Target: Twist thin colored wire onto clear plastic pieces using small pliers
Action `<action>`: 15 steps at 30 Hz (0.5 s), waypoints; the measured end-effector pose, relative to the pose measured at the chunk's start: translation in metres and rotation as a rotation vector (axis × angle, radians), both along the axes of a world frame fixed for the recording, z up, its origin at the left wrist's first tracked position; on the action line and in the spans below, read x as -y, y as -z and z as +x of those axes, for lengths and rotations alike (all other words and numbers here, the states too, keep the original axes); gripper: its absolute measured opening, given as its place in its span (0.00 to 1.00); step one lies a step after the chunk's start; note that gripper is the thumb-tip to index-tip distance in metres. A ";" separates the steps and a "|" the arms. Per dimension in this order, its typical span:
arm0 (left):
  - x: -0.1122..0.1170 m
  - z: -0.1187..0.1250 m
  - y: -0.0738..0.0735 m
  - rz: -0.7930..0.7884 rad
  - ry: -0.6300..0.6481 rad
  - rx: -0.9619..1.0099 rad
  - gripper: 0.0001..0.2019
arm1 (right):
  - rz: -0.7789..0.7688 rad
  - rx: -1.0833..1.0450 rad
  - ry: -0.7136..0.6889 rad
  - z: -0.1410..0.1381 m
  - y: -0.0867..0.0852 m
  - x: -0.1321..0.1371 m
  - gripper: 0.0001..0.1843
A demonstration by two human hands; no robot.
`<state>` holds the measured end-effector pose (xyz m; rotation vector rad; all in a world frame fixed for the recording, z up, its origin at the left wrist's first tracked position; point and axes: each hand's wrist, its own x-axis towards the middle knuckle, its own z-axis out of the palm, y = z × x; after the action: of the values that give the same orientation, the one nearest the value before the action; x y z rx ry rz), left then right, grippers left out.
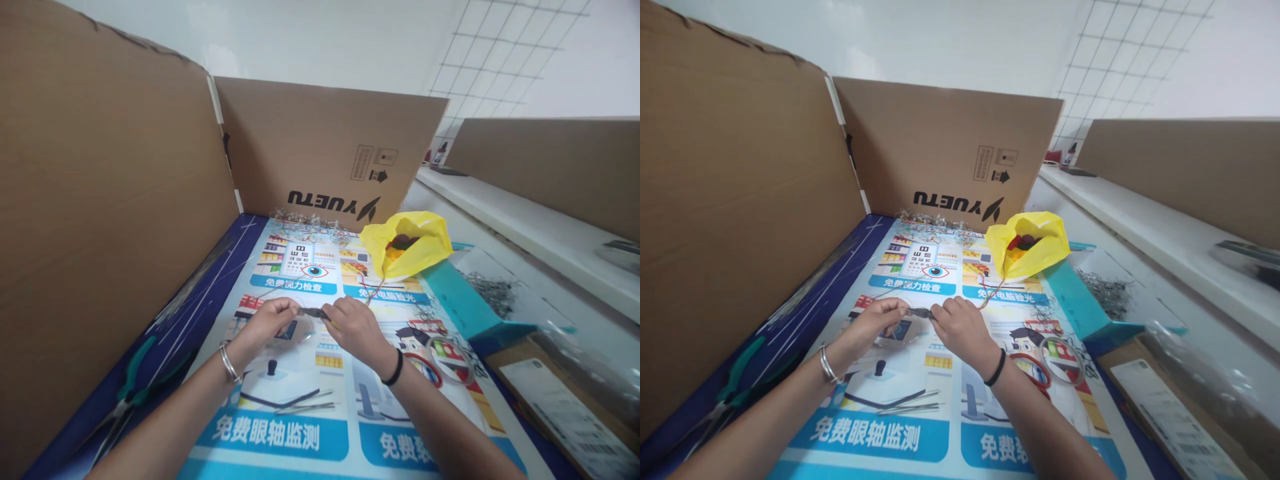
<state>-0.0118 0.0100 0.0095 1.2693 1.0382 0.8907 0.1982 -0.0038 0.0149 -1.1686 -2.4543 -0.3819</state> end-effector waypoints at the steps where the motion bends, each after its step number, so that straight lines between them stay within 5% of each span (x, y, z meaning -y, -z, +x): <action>1: 0.000 0.000 0.001 0.001 -0.002 -0.003 0.11 | 0.006 -0.001 0.000 0.000 0.000 0.000 0.10; 15: 0.001 0.003 -0.003 -0.012 -0.073 -0.052 0.09 | -0.088 -0.074 0.039 -0.001 0.008 -0.003 0.09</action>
<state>-0.0091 0.0091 0.0125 1.2571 1.1349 0.9099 0.1976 -0.0011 0.0070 -1.2447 -2.4093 -0.2398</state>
